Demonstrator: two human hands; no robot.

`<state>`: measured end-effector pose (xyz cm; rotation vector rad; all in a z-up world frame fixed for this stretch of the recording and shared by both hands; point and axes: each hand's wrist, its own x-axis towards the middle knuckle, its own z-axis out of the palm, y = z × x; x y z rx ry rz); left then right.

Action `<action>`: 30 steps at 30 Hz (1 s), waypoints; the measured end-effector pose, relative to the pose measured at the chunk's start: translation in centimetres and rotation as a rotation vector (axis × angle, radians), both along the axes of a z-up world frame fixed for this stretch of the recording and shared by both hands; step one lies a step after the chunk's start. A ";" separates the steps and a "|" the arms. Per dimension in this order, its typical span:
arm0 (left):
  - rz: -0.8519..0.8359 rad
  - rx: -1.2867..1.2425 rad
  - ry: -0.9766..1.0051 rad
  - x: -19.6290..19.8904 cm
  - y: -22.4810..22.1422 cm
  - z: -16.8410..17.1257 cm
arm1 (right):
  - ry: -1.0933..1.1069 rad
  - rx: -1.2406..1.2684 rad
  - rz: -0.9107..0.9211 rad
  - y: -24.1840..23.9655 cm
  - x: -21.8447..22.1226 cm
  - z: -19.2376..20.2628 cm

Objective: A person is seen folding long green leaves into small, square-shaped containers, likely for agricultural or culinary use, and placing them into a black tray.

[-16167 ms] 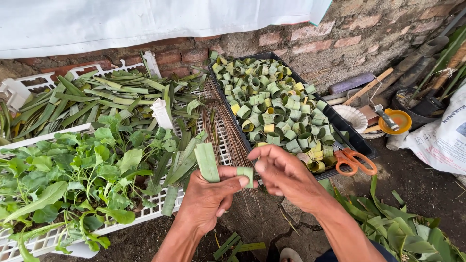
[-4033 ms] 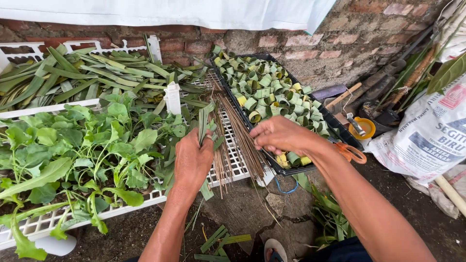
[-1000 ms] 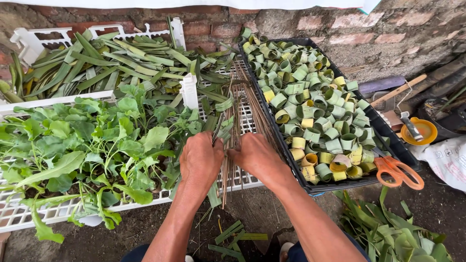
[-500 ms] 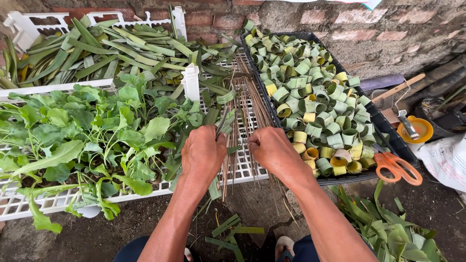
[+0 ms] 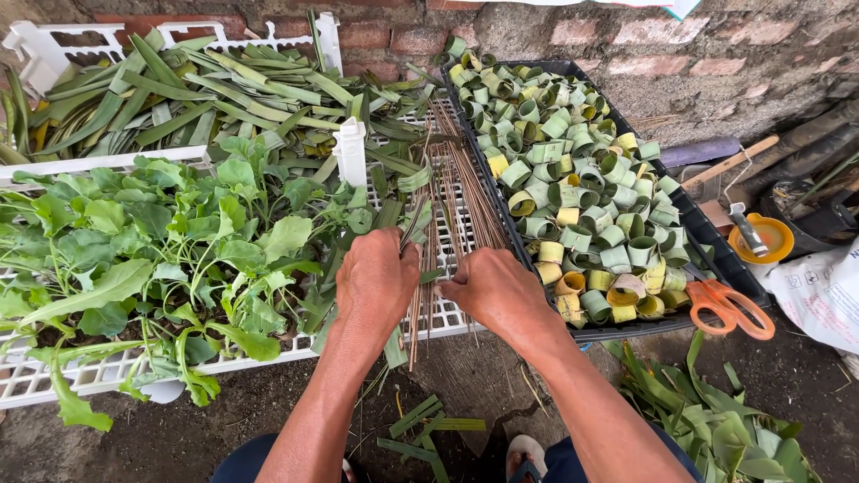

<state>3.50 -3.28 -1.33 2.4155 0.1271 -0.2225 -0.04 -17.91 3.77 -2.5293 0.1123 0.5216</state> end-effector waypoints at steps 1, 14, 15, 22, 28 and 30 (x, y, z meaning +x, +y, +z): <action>-0.015 -0.008 0.002 0.0 -0.1 0.1 | -0.011 -0.007 0.013 -0.1 0.1 -0.4; -0.008 -0.105 0.065 0.4 -0.4 0.1 | 0.081 0.136 -0.104 -1.9 -0.1 -0.9; -0.011 -0.105 0.065 0.5 -0.4 0.2 | 0.081 0.135 -0.106 -2.2 -0.1 -1.3; -0.026 -0.204 0.077 0.9 -0.8 -0.4 | 0.134 0.266 -0.074 -3.8 -0.1 -2.4; -0.086 -0.314 0.076 1.1 -1.4 -1.7 | 0.151 0.437 -0.009 -4.4 -0.9 -2.1; -0.093 -0.364 0.118 1.3 -1.7 -2.4 | 0.160 0.456 0.004 -4.3 -1.1 -1.6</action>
